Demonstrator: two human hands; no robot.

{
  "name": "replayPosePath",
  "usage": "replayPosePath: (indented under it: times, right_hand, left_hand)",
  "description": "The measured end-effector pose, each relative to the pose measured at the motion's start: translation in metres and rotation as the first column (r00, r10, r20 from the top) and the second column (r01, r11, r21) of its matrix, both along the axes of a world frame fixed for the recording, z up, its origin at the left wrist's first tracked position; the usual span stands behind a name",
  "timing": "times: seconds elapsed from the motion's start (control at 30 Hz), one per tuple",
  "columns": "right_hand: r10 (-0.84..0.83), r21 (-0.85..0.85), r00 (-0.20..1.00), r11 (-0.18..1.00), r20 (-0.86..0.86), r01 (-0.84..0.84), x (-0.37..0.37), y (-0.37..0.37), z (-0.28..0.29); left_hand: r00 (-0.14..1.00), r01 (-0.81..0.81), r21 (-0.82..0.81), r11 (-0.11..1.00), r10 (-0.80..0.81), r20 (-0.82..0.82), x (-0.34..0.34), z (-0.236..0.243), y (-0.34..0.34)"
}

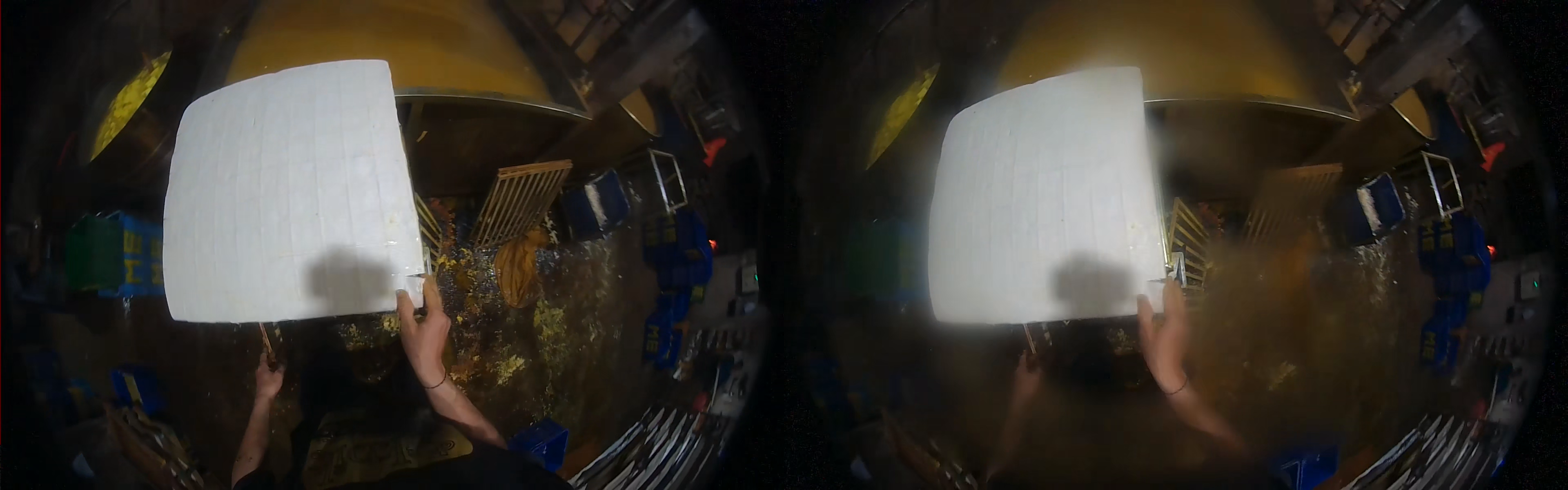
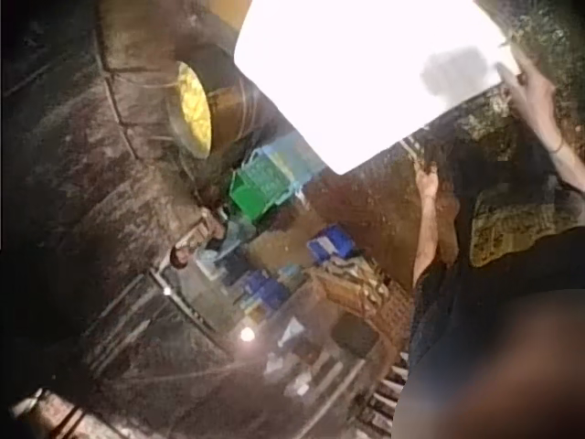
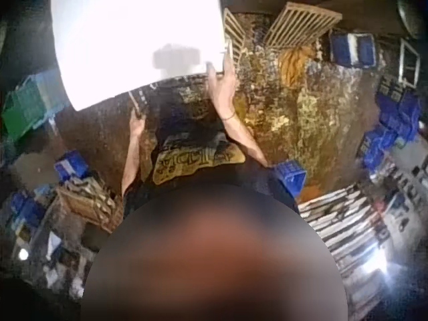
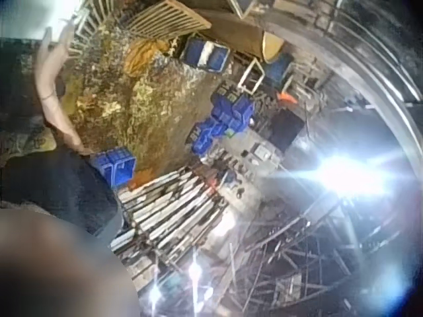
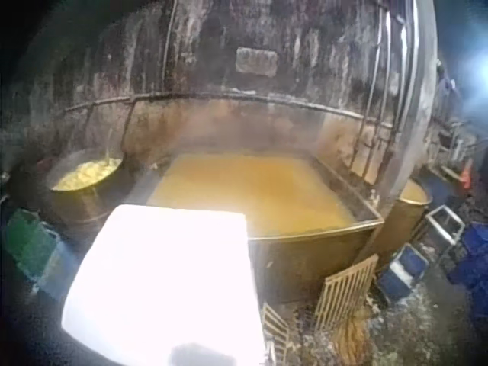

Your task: The person places a wooden grid onto a large block of tofu, cuts along the grid lines with a knife, removes the grid, and then transfers the cut tofu blocks into a vat of yellow liquid.

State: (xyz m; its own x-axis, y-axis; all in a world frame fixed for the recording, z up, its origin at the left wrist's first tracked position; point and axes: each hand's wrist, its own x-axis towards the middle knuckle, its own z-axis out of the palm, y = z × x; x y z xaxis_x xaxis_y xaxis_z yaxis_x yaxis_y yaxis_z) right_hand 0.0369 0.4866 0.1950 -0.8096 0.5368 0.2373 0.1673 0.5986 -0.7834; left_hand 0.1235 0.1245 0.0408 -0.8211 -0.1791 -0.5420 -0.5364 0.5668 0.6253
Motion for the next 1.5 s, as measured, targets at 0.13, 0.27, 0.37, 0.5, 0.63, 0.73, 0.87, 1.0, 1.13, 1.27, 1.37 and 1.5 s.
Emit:
replayPosePath:
  times: [0.13, 0.27, 0.37, 0.5, 0.63, 0.73, 0.87, 1.0, 1.13, 1.27, 1.37, 1.5]
  right_hand:
    - [-0.041, 0.099, 0.997, 0.994, 0.068, 0.034, 0.004, -0.037, 0.033]
    - [-0.193, -0.748, 0.972, 0.623, 0.136, 0.228, 0.003, -0.022, 0.059]
    - [-0.094, -0.831, 0.996, 0.553, 0.014, 0.064, -0.015, -0.022, 0.076]
    - [-0.16, -0.685, 0.98, 0.702, 0.115, 0.194, -0.034, -0.042, 0.088]
    - [-0.129, -0.916, 0.989, 0.384, 0.072, 0.117, -0.006, -0.019, -0.026]
    - [-0.244, -0.943, 0.966, 0.333, -0.085, 0.001, -0.006, -0.018, -0.1]
    - [-0.316, -0.982, 0.941, 0.178, -0.123, -0.068, -0.03, -0.048, -0.087]
    - [-0.332, -0.976, 0.918, 0.061, -0.216, -0.208, -0.051, -0.035, -0.065]
    - [-0.285, -0.924, 0.88, 0.067, -0.38, -0.377, -0.118, 0.011, -0.07]
    - [-0.258, -0.905, 0.877, -0.021, -0.406, -0.425, -0.225, 0.037, -0.058]
    - [-0.255, -0.899, 0.868, 0.008, -0.426, -0.438, -0.287, 0.048, -0.045]
    - [-0.215, -0.888, 0.87, 0.24, -0.443, -0.393, -0.345, 0.052, -0.033]
  left_hand:
    - [0.994, -0.051, 0.25, 0.967, 0.073, -0.081, 0.008, -0.026, -0.099]
    - [0.964, -0.248, 0.355, 0.902, 0.194, 0.181, -0.037, 0.018, -0.146]
    - [0.922, -0.383, 0.328, 0.864, 0.377, 0.083, -0.073, 0.026, -0.196]
    - [0.797, -0.46, 0.61, 0.645, 0.603, -0.036, -0.133, 0.095, -0.183]
    - [0.896, -0.127, 0.964, 0.234, 0.444, 0.011, -0.151, 0.119, -0.146]
    - [0.798, -0.224, 0.968, -0.113, 0.55, 0.248, -0.149, 0.074, -0.137]
    - [0.727, -0.284, 0.93, -0.232, 0.581, 0.367, -0.159, 0.118, -0.109]
    - [0.751, -0.285, 0.942, -0.18, 0.569, 0.336, -0.186, 0.141, -0.095]
    - [0.85, -0.006, 0.994, 0.109, 0.524, -0.052, -0.256, 0.161, -0.076]
    - [0.834, 0.092, 0.983, 0.156, 0.527, -0.162, -0.346, 0.153, -0.06]
    - [0.82, -0.011, 1.0, 0.012, 0.572, 0.002, -0.415, 0.152, -0.034]
    - [0.778, -0.09, 0.995, -0.032, 0.622, 0.091, -0.474, 0.144, -0.019]
